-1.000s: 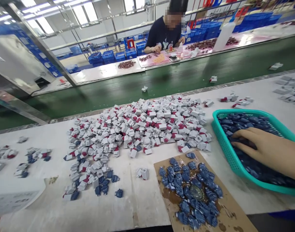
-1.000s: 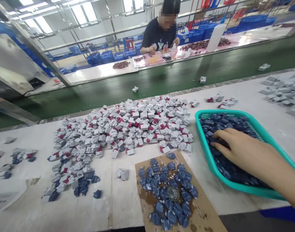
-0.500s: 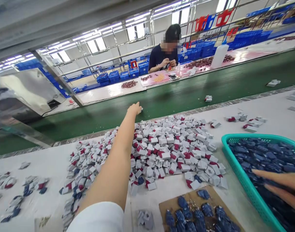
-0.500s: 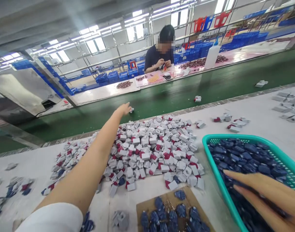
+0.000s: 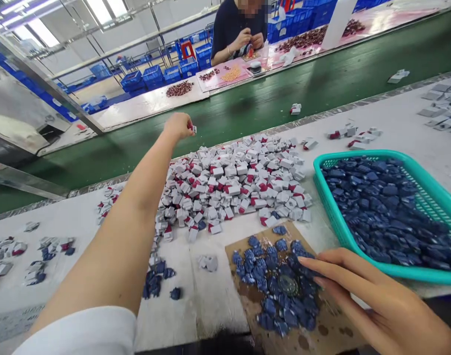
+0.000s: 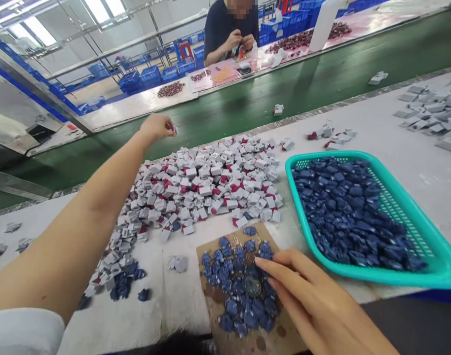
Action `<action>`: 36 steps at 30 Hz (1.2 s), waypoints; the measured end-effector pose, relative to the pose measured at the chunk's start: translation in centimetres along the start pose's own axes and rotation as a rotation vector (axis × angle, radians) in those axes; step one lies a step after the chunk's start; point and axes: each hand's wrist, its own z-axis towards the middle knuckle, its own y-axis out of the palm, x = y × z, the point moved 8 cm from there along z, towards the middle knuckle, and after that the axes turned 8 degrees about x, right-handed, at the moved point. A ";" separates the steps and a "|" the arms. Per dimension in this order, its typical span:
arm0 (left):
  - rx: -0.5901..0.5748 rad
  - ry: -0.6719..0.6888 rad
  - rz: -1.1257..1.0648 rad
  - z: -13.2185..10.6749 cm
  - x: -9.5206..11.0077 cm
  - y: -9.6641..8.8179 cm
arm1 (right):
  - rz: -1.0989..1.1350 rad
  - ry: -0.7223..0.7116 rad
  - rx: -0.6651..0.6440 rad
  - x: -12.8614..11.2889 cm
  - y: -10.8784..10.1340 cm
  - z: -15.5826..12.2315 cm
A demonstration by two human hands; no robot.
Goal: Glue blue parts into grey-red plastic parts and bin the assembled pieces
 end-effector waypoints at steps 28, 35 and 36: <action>-0.017 -0.775 -1.672 -42.5 3.7 5.8 | -0.076 -0.225 -0.537 -0.5 6.0 -0.6; -0.211 -0.771 -1.858 -42.2 8.0 6.0 | 0.004 0.017 -0.507 0.8 5.3 0.1; -0.231 -0.778 -1.878 -42.1 8.5 6.1 | 0.024 0.061 -0.481 0.8 5.0 0.1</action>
